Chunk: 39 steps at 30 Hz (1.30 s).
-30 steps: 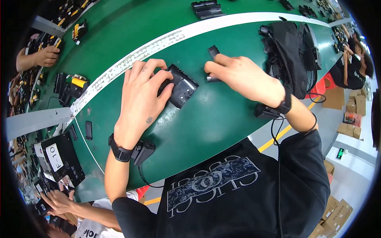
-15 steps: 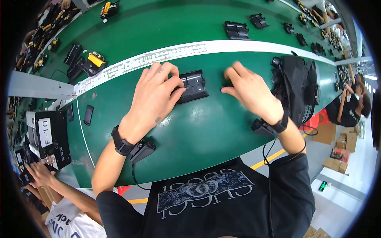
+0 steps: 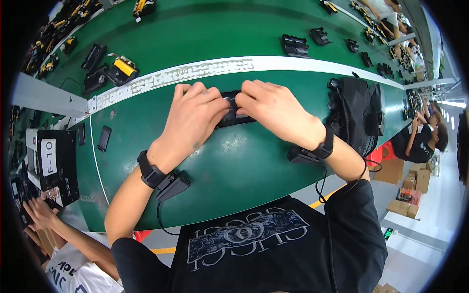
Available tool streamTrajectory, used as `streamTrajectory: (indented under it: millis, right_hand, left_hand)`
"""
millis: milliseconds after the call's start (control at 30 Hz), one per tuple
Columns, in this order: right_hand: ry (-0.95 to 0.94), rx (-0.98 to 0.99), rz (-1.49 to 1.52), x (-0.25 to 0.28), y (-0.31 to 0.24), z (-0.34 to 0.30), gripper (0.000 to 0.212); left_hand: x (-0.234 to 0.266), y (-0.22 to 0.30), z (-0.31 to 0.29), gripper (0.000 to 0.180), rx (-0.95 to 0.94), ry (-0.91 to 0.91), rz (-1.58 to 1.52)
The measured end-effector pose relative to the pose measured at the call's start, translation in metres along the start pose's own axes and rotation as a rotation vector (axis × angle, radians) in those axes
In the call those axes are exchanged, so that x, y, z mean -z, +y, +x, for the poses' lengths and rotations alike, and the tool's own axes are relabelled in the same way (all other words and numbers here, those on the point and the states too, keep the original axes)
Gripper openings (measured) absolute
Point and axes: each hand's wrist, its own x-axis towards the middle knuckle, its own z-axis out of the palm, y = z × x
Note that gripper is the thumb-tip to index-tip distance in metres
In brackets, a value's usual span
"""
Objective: The person picks up a black plastic housing, places a small component inside, and fits a cover onto it before setting the unit aside.
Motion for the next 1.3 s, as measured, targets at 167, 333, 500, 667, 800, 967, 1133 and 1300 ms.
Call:
streamTrajectory:
  millis: [167,333,500,667,800,967,1133,1300]
  right_hand:
    - [-0.039,0.045,-0.054,0.003,0.002,0.006,0.026]
    - [-0.15,0.057,0.039,0.004,0.008,0.013,0.025]
    - [-0.26,0.092,0.192,0.008,0.018,0.026,0.023]
    - [-0.297,0.022,0.187,0.009,0.011,0.028,0.019]
    - [-0.204,0.022,0.128,-0.003,0.01,0.022,0.018]
    - [-0.16,-0.106,0.058,0.014,0.042,0.018,0.019]
    - [0.141,-0.387,-0.095,0.02,0.099,0.0,0.018]
    - [-0.032,-0.494,-0.024,0.033,0.082,-0.055,0.019]
  left_hand:
    - [-0.002,0.0,-0.002,0.007,-0.022,0.019,-0.016]
    - [-0.005,0.0,-0.004,0.007,-0.003,0.022,-0.03]
    - [-0.004,-0.002,-0.004,0.008,0.042,-0.01,-0.093]
    - [-0.003,-0.004,-0.003,0.009,0.088,-0.067,-0.085]
    - [0.011,-0.006,0.001,0.018,0.091,-0.055,-0.032]
    - [0.05,-0.059,0.015,0.047,0.238,0.197,0.214]
    - [0.087,-0.131,-0.024,0.055,0.351,-0.115,0.42]
    - [0.102,-0.139,-0.013,0.042,0.279,-0.124,0.39]
